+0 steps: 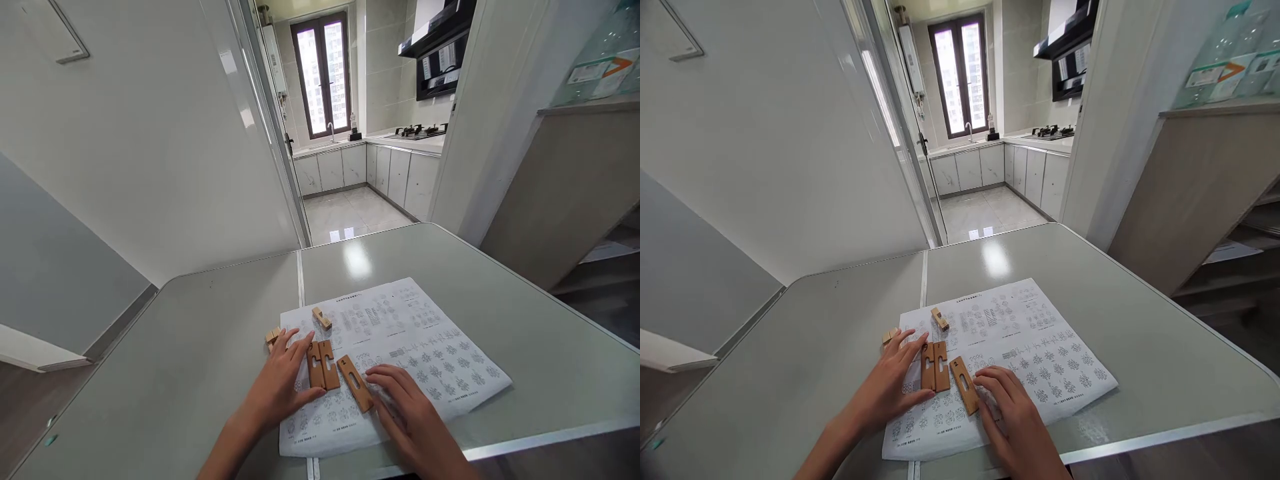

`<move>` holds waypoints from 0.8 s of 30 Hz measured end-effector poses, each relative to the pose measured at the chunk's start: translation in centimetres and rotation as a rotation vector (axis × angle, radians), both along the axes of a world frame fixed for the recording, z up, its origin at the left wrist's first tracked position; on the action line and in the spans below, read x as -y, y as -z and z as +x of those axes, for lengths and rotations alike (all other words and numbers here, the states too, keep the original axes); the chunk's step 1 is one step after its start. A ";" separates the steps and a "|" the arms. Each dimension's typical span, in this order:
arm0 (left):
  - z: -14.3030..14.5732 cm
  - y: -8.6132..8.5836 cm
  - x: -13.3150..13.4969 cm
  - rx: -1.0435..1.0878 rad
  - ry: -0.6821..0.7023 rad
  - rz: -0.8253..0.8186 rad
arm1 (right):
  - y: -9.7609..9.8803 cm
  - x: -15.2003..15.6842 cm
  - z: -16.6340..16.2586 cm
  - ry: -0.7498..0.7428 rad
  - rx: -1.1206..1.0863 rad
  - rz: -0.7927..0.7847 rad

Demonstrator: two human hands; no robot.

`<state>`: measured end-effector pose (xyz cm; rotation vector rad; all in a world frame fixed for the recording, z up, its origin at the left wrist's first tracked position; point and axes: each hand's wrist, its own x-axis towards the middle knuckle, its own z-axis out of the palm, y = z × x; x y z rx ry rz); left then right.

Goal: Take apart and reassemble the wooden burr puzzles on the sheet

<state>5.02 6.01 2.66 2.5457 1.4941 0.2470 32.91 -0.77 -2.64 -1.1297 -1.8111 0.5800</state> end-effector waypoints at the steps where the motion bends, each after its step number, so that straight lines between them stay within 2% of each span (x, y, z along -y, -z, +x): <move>1: 0.2 0.1 0.1 0.007 0.010 -0.001 | 0.0 0.0 0.0 0.004 -0.003 0.001; 10: 2.3 0.0 1.0 0.061 0.068 -0.031 | 0.2 -0.1 -0.1 0.006 0.035 -0.004; 24: 3.4 0.2 1.4 0.086 0.076 -0.060 | 0.2 0.1 -0.1 -0.007 0.114 -0.054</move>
